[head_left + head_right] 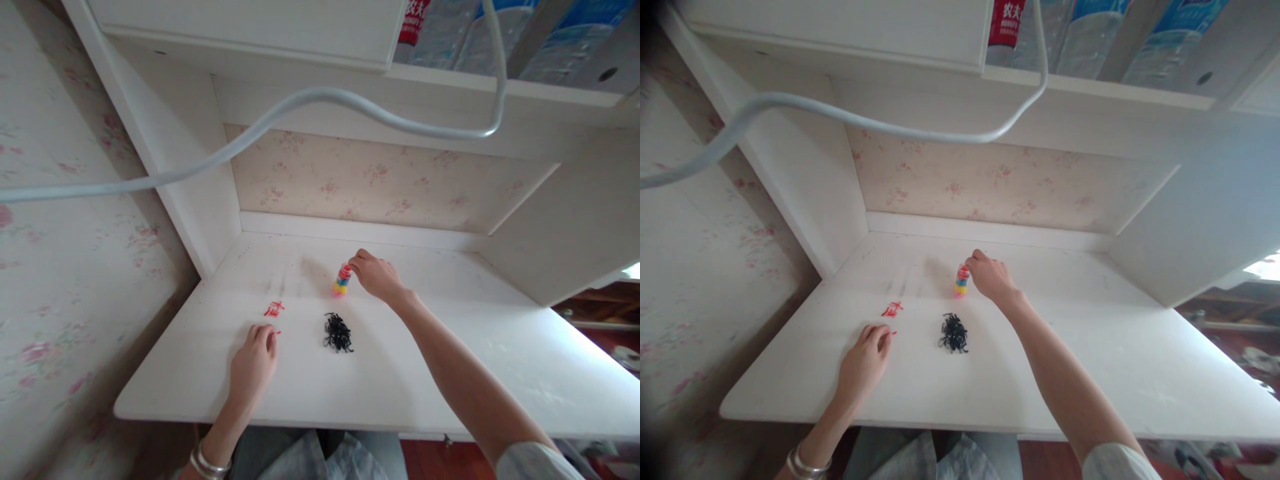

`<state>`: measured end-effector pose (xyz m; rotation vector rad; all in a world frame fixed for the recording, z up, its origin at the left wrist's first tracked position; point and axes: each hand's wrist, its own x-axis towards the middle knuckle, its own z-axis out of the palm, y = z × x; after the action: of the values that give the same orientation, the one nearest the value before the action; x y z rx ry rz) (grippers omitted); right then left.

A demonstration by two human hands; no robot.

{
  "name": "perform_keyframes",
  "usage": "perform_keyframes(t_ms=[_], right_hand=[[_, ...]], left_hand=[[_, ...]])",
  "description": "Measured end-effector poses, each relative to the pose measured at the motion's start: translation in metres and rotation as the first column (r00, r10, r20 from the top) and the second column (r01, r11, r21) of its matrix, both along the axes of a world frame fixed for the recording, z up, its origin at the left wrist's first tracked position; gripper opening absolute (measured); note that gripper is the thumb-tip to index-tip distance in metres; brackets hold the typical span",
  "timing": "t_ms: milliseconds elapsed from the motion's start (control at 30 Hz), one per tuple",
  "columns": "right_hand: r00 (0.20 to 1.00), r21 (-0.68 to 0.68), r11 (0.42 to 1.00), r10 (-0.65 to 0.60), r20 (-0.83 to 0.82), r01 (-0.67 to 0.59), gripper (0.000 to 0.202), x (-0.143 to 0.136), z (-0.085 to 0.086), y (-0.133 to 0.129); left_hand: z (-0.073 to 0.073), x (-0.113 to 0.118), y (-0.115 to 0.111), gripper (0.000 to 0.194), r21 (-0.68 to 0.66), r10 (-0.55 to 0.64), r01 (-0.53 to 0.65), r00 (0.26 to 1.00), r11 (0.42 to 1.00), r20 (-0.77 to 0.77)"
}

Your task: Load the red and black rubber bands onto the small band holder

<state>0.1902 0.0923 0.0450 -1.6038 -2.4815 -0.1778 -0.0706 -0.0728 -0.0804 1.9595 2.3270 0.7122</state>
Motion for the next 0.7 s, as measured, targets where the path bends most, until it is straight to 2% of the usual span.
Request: perform_keyframes(t_ms=[200,300,367,467,600,700], right_hand=[[0.991,0.024,1.000,-0.006,-0.135,0.009,0.029,0.003,0.004,-0.002],[0.954,0.086,0.996,-0.012,-0.299,0.039,0.028,0.011,0.003,-0.007],[0.903,0.104,0.992,-0.018,-0.429,0.069,0.029,0.020,-0.004,-0.012],[0.803,0.068,0.992,-0.049,-0.594,0.111,0.030,0.034,-0.029,-0.022],[0.675,-0.099,0.984,-0.172,-0.717,0.145,0.031,0.045,-0.082,-0.041],[0.677,-0.173,0.978,-0.208,-0.706,0.121,0.033,0.045,-0.118,-0.057]], left_hand=[[-0.001,0.000,0.001,0.021,0.006,0.001,-0.001,1.000,1.000,0.008],[-0.001,0.001,0.000,0.020,-0.002,0.009,-0.009,1.000,1.000,0.002],[-0.001,0.002,0.000,0.021,-0.011,0.007,-0.007,1.000,1.000,-0.012],[-0.002,0.002,-0.002,0.022,-0.026,0.002,-0.003,0.999,1.000,-0.034],[-0.003,-0.001,0.001,0.020,-0.003,-0.052,0.052,0.996,0.999,0.071],[0.004,0.004,0.013,0.019,0.079,-0.188,0.174,0.953,0.982,0.237]])
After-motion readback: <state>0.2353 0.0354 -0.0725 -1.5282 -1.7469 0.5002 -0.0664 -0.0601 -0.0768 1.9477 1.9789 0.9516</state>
